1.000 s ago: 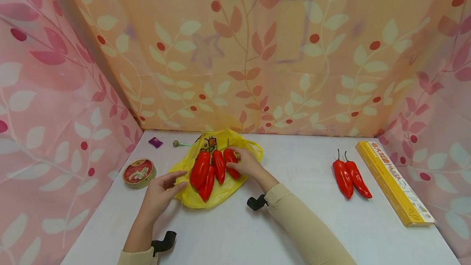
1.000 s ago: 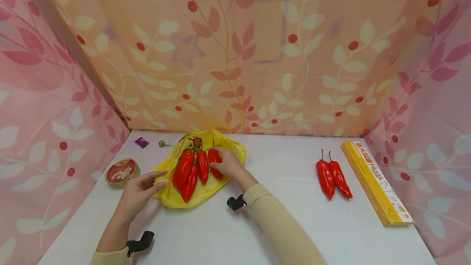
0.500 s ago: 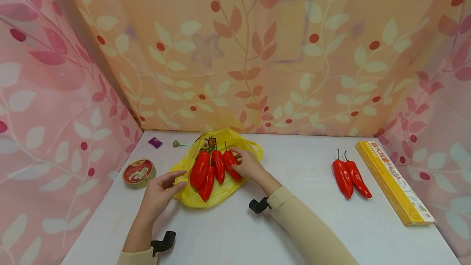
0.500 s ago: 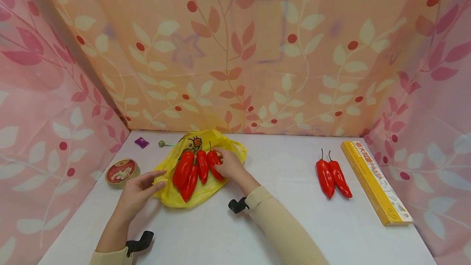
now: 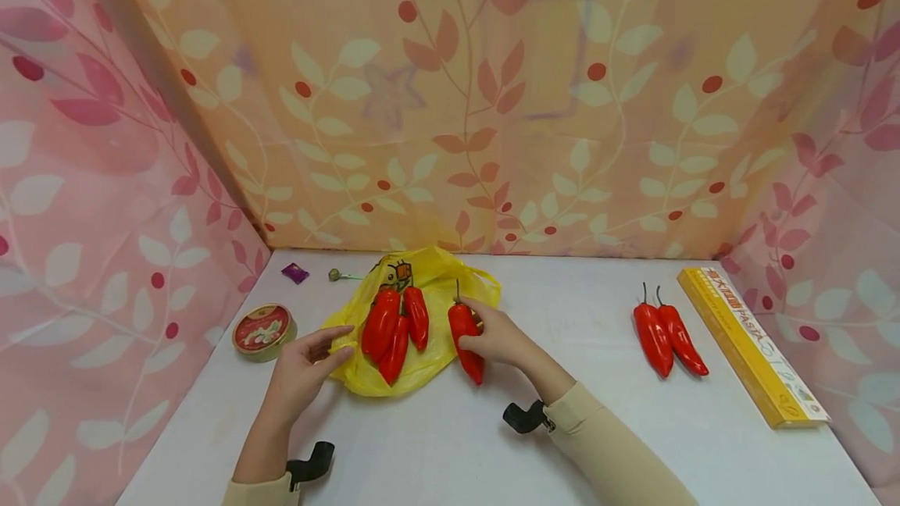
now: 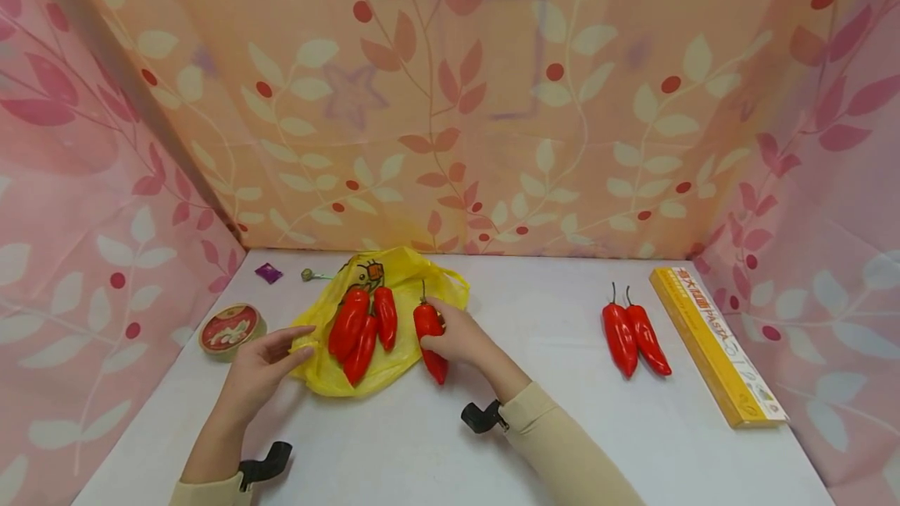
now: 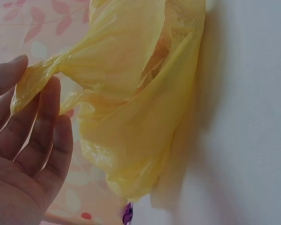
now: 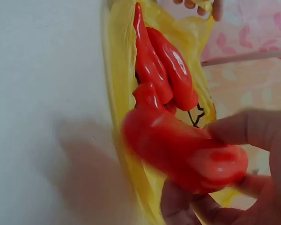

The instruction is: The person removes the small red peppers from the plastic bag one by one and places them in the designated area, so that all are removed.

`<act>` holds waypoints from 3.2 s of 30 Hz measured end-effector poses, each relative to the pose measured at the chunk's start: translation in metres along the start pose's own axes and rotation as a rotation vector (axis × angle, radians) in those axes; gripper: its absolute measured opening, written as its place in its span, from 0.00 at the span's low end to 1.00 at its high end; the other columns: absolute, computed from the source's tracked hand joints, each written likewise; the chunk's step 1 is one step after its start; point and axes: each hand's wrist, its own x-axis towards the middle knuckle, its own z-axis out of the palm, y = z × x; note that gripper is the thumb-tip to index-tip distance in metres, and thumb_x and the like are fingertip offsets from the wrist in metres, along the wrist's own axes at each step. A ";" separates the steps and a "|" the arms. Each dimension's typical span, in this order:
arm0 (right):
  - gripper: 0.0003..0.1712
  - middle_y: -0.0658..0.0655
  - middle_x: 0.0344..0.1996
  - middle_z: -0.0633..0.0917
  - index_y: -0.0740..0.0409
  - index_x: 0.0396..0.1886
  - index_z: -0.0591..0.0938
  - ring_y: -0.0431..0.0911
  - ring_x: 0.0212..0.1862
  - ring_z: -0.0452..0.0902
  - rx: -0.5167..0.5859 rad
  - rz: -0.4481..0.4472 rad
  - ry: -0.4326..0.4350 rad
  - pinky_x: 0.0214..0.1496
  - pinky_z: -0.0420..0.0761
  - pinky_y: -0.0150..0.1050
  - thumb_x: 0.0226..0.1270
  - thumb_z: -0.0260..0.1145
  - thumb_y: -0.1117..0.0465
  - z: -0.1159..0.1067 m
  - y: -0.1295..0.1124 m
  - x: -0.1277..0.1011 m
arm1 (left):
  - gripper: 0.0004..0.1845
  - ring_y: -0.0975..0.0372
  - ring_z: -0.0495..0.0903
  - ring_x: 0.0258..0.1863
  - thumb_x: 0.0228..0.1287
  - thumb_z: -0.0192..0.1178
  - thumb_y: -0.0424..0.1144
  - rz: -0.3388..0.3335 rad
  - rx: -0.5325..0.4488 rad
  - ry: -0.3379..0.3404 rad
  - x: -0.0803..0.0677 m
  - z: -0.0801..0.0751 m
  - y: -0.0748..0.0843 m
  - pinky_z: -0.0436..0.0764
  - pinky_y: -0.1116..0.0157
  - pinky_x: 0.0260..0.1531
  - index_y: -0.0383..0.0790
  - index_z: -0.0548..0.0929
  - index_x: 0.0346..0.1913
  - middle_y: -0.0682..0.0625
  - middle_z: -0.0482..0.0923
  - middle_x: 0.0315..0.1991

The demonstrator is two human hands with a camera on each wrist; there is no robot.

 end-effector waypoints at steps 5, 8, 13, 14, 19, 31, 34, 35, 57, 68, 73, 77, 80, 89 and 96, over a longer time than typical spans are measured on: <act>0.43 0.58 0.54 0.81 0.53 0.78 0.62 0.50 0.50 0.78 0.012 -0.015 0.060 0.44 0.87 0.42 0.67 0.68 0.54 -0.012 0.005 -0.018 | 0.24 0.52 0.78 0.61 0.64 0.69 0.52 0.002 0.000 -0.002 0.001 0.001 -0.001 0.78 0.76 0.51 0.49 0.85 0.60 0.46 0.78 0.65; 0.45 0.57 0.51 0.82 0.47 0.79 0.61 0.49 0.48 0.80 0.027 -0.016 0.093 0.40 0.88 0.41 0.65 0.70 0.54 -0.021 0.010 -0.028 | 0.24 0.52 0.77 0.61 0.64 0.69 0.52 -0.005 0.000 -0.005 0.001 0.001 -0.001 0.80 0.73 0.53 0.49 0.84 0.61 0.46 0.78 0.65; 0.42 0.59 0.55 0.82 0.39 0.76 0.64 0.51 0.50 0.81 0.027 -0.044 0.149 0.39 0.89 0.42 0.65 0.72 0.55 -0.041 0.019 -0.045 | 0.24 0.52 0.77 0.62 0.64 0.69 0.53 -0.013 0.001 -0.006 0.000 0.000 -0.001 0.81 0.67 0.56 0.50 0.84 0.61 0.46 0.77 0.66; 0.40 0.59 0.57 0.81 0.39 0.75 0.66 0.52 0.50 0.81 0.022 -0.050 0.159 0.40 0.89 0.43 0.65 0.72 0.55 -0.046 0.022 -0.049 | 0.24 0.52 0.76 0.62 0.64 0.69 0.53 -0.014 0.001 -0.006 0.000 0.000 -0.001 0.81 0.66 0.57 0.50 0.84 0.61 0.46 0.77 0.66; 0.35 0.60 0.63 0.77 0.38 0.71 0.70 0.54 0.53 0.80 -0.021 -0.053 0.213 0.40 0.89 0.44 0.66 0.71 0.55 -0.069 0.035 -0.065 | 0.24 0.51 0.76 0.63 0.65 0.69 0.52 -0.013 -0.002 -0.008 0.000 0.001 0.000 0.82 0.64 0.57 0.50 0.84 0.61 0.46 0.77 0.66; 0.36 0.65 0.60 0.79 0.46 0.73 0.71 0.58 0.54 0.79 -0.162 -0.027 0.332 0.43 0.88 0.47 0.66 0.71 0.57 -0.114 0.072 -0.086 | 0.23 0.50 0.75 0.64 0.65 0.68 0.50 -0.025 -0.010 -0.012 0.000 0.000 0.001 0.82 0.62 0.58 0.50 0.84 0.62 0.45 0.76 0.67; 0.37 0.66 0.61 0.78 0.49 0.74 0.70 0.59 0.55 0.77 -0.184 -0.015 0.344 0.43 0.88 0.48 0.66 0.71 0.58 -0.124 0.082 -0.090 | 0.23 0.51 0.75 0.64 0.65 0.69 0.50 -0.021 -0.011 -0.014 0.000 0.000 0.001 0.82 0.64 0.57 0.50 0.84 0.62 0.45 0.76 0.67; 0.37 0.67 0.61 0.77 0.50 0.74 0.70 0.60 0.55 0.77 -0.193 -0.008 0.347 0.43 0.88 0.48 0.66 0.71 0.58 -0.127 0.085 -0.092 | 0.23 0.51 0.75 0.63 0.65 0.69 0.50 -0.018 -0.013 -0.014 0.000 0.000 0.001 0.82 0.66 0.57 0.50 0.84 0.62 0.46 0.76 0.67; 0.40 0.76 0.56 0.71 0.55 0.75 0.68 0.66 0.52 0.71 -0.455 0.159 0.326 0.45 0.85 0.63 0.66 0.71 0.54 -0.169 0.129 -0.109 | 0.23 0.52 0.75 0.62 0.64 0.69 0.51 -0.002 -0.015 0.000 0.000 0.002 -0.001 0.81 0.74 0.52 0.50 0.84 0.61 0.46 0.77 0.66; 0.36 0.77 0.59 0.69 0.55 0.73 0.70 0.71 0.57 0.66 -0.532 0.185 0.347 0.44 0.84 0.67 0.66 0.70 0.57 -0.164 0.139 -0.101 | 0.22 0.51 0.76 0.61 0.64 0.70 0.50 -0.016 -0.011 0.001 0.000 0.005 -0.001 0.83 0.69 0.53 0.51 0.85 0.60 0.46 0.78 0.65; 0.34 0.77 0.62 0.68 0.57 0.70 0.73 0.72 0.59 0.62 -0.570 0.182 0.376 0.47 0.83 0.68 0.66 0.70 0.57 -0.163 0.141 -0.100 | 0.22 0.52 0.76 0.61 0.64 0.70 0.50 -0.026 -0.012 -0.001 0.000 0.005 0.000 0.83 0.68 0.53 0.51 0.85 0.61 0.46 0.78 0.65; 0.35 0.77 0.62 0.67 0.58 0.70 0.73 0.71 0.60 0.60 -0.572 0.187 0.392 0.46 0.83 0.67 0.65 0.71 0.55 -0.163 0.140 -0.098 | 0.23 0.51 0.76 0.62 0.64 0.69 0.51 -0.033 -0.009 -0.001 0.000 0.004 0.000 0.83 0.65 0.55 0.52 0.84 0.61 0.46 0.77 0.65; 0.35 0.76 0.63 0.67 0.58 0.70 0.73 0.71 0.61 0.60 -0.557 0.177 0.415 0.46 0.83 0.67 0.65 0.71 0.54 -0.164 0.134 -0.098 | 0.23 0.51 0.75 0.63 0.64 0.69 0.51 -0.033 -0.009 -0.002 0.000 0.004 0.001 0.83 0.64 0.56 0.52 0.84 0.61 0.46 0.77 0.66; 0.33 0.70 0.65 0.73 0.54 0.69 0.75 0.68 0.64 0.68 -0.431 -0.004 0.419 0.58 0.75 0.72 0.68 0.70 0.48 -0.152 0.086 -0.105 | 0.22 0.50 0.76 0.63 0.64 0.70 0.50 -0.028 -0.009 -0.005 -0.001 0.005 0.001 0.83 0.64 0.56 0.51 0.84 0.61 0.46 0.78 0.65; 0.31 0.62 0.61 0.81 0.52 0.67 0.78 0.55 0.53 0.79 -0.334 -0.124 0.436 0.44 0.84 0.44 0.67 0.72 0.50 -0.124 0.054 -0.091 | 0.23 0.51 0.75 0.63 0.64 0.69 0.52 -0.022 -0.009 -0.005 0.001 0.004 0.000 0.83 0.66 0.55 0.51 0.84 0.61 0.46 0.78 0.65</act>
